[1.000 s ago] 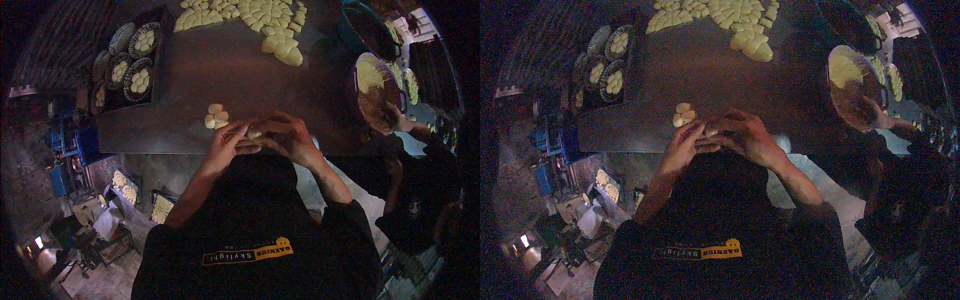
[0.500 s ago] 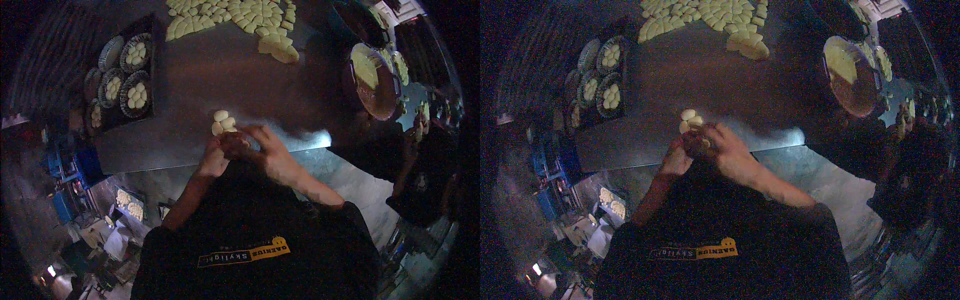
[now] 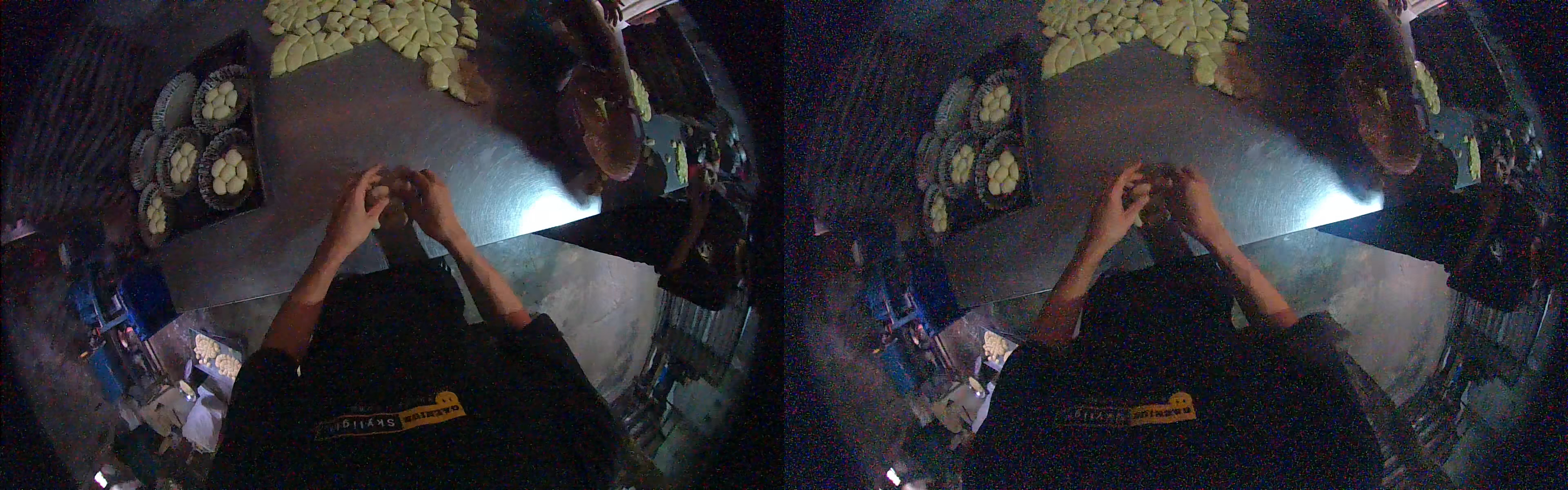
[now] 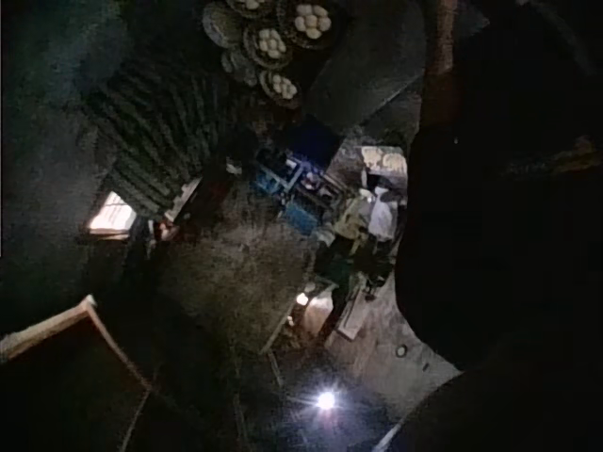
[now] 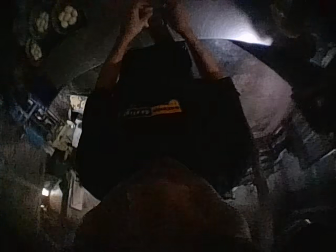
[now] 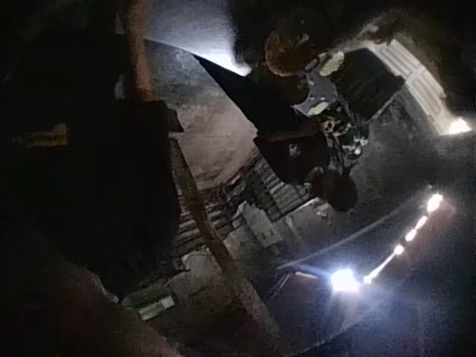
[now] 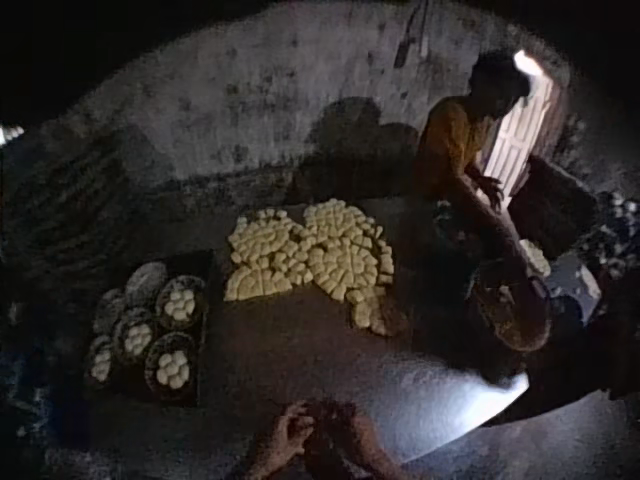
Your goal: The person picks up small pieces of dough, flattens them by hand, adds a portion of dark filling from a bowl, and shapes the dough into balls before placing them onto a baking tray.
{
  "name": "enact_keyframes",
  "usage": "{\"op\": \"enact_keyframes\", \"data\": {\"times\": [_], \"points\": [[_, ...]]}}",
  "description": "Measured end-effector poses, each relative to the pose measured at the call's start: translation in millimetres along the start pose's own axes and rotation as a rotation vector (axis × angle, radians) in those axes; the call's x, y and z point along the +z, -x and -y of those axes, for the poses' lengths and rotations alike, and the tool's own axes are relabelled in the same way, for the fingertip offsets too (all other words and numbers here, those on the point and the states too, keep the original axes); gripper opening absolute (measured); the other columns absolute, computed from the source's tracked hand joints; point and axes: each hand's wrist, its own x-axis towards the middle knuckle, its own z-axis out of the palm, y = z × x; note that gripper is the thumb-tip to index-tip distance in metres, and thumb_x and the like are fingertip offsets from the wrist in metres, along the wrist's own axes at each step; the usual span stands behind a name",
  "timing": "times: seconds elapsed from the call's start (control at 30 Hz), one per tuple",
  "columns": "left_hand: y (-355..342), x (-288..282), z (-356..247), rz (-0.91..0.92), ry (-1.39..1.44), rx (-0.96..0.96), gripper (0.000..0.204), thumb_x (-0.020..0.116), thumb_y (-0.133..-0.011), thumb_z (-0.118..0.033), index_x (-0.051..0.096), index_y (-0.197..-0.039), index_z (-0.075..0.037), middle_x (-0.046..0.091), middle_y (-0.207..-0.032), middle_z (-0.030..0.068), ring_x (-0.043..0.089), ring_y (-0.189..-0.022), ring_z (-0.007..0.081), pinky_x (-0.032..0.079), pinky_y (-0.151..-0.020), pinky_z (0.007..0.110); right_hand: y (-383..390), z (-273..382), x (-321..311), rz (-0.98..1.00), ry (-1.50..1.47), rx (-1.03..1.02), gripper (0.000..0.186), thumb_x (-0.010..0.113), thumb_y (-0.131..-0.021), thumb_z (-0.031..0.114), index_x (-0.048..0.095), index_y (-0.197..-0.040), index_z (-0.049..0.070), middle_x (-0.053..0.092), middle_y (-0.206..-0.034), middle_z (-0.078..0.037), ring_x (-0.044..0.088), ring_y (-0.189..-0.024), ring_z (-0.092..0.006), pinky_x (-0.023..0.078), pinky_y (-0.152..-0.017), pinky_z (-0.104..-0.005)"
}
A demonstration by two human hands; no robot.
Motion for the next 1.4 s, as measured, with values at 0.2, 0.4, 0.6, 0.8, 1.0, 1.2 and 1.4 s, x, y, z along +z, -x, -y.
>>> {"op": "enact_keyframes", "data": {"times": [0.2, 0.4, 0.6, 0.8, 1.0, 1.2, 1.4], "points": [[10, 0, 20, 0.046, 0.247, -0.017, 0.054, 0.068, -0.084, -0.002, 0.05, -0.135, -0.007, 0.062, -0.122, 0.0092, 0.057, -0.116, 0.0239, 0.044, -0.099, 0.037, 0, 19, -2, -0.03, 0.046, -0.158, 0.03, 0.068, -0.075, 0.002, 0.066, -0.105, 0.002, 0.064, -0.106, -0.017, 0.062, -0.096, -0.0355, 0.051, -0.081, -0.0403], [30, -13, 13, -0.168, 0.26, -0.089, 0.05, 0.072, -0.086, -0.014, 0.053, -0.131, -0.006, 0.056, -0.132, 0.0129, 0.057, -0.117, 0.0272, 0.05, -0.093, 0.039, -106, -30, -77, -0.093, 0.049, 0.051, 0.022, 0.069, -0.08, 0.003, 0.07, -0.102, 0.007, 0.07, -0.096, -0.013, 0.066, -0.086, -0.0341, 0.052, -0.078, -0.0378], [42, -27, -25, -0.174, 0.365, -0.219, 0.052, 0.074, -0.087, -0.021, 0.053, -0.132, -0.009, 0.058, -0.124, 0.0103, 0.059, -0.108, 0.0228, 0.051, -0.089, 0.036, -256, -231, -198, -0.508, 0.546, 0.008, 0.028, 0.066, -0.085, 0.023, 0.069, -0.109, 0.007, 0.071, -0.096, -0.018, 0.07, -0.089, -0.0362, 0.054, -0.074, -0.0456], [64, -21, -46, -0.266, 0.385, -0.367, 0.049, 0.073, -0.087, -0.02, 0.054, -0.131, -0.01, 0.061, -0.115, 0.0091, 0.062, -0.098, 0.0179, 0.051, -0.085, 0.032, -299, -205, -181, -0.284, 0.466, 0.062, 0.04, 0.072, -0.079, 0.028, 0.068, -0.111, 0.005, 0.072, -0.089, -0.016, 0.072, -0.082, -0.0268, 0.056, -0.07, -0.04], [60, 5, -80, -0.301, 0.636, -0.299, 0.045, 0.069, -0.089, -0.013, 0.052, -0.129, -0.005, 0.059, -0.123, 0.0105, 0.061, -0.107, 0.0201, 0.052, -0.09, 0.033, -183, -91, -177, -0.357, -0.151, -0.017, 0.032, 0.072, -0.079, 0.011, 0.067, -0.109, 0.002, 0.072, -0.091, -0.012, 0.068, -0.082, -0.0179, 0.054, -0.07, -0.0339], [11, 72, -138, -0.313, 0.94, -0.223, 0.041, 0.067, -0.09, -0.005, 0.051, -0.127, 0.0, 0.057, -0.128, 0.0113, 0.058, -0.114, 0.02, 0.049, -0.096, 0.033, -14, -4, -139, 0.012, -0.5, -0.001, 0.035, 0.074, -0.079, 0.0, 0.066, -0.113, 0.006, 0.065, -0.12, -0.01, 0.066, -0.106, -0.0227, 0.054, -0.087, -0.0346], [-11, 120, -174, -0.118, 0.792, -0.111, 0.033, 0.072, -0.088, -0.008, 0.062, -0.118, 0.001, 0.059, -0.128, 0.0133, 0.055, -0.119, 0.0216, 0.05, -0.095, 0.032, 66, 15, -193, -0.246, -0.061, -0.164, 0.033, 0.074, -0.078, -0.001, 0.067, -0.11, 0.004, 0.064, -0.123, -0.011, 0.064, -0.111, -0.0246, 0.054, -0.092, -0.0361]]}}
